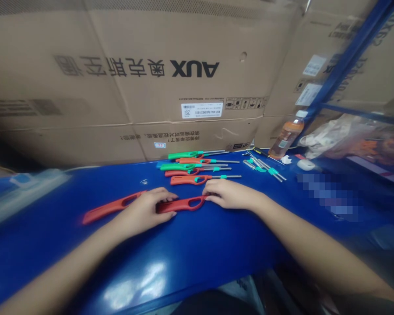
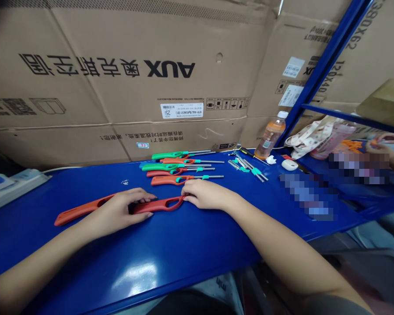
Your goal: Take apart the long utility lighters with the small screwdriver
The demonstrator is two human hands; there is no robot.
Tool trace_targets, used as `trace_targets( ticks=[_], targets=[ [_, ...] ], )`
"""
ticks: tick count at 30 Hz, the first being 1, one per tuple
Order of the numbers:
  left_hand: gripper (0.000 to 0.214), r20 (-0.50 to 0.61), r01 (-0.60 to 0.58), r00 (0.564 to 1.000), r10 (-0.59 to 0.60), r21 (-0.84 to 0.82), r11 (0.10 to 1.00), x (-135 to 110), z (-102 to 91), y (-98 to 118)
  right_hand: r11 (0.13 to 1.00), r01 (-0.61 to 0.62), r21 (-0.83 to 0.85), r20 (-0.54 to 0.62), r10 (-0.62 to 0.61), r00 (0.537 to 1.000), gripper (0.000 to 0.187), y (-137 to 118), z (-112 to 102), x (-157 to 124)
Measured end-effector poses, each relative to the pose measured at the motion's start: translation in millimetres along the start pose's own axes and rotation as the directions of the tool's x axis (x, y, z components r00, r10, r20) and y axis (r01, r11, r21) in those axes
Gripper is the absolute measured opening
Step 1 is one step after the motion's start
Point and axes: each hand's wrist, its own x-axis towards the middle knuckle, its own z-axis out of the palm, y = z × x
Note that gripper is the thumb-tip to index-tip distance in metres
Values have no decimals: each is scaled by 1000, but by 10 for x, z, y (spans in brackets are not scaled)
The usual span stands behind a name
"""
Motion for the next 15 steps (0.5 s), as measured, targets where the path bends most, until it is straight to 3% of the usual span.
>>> trace_targets(
  ticks=[9, 15],
  targets=[
    [31, -1, -6, 1000, 6, -4, 1000, -7, -9, 2, 998, -63, -25, 11, 64, 998, 14, -15, -9, 10],
    [31, 15, -4, 1000, 4, -11, 1000, -5, -25, -10, 1000, -3, -27, 4, 3, 1000, 18, 38, -21, -2]
  ],
)
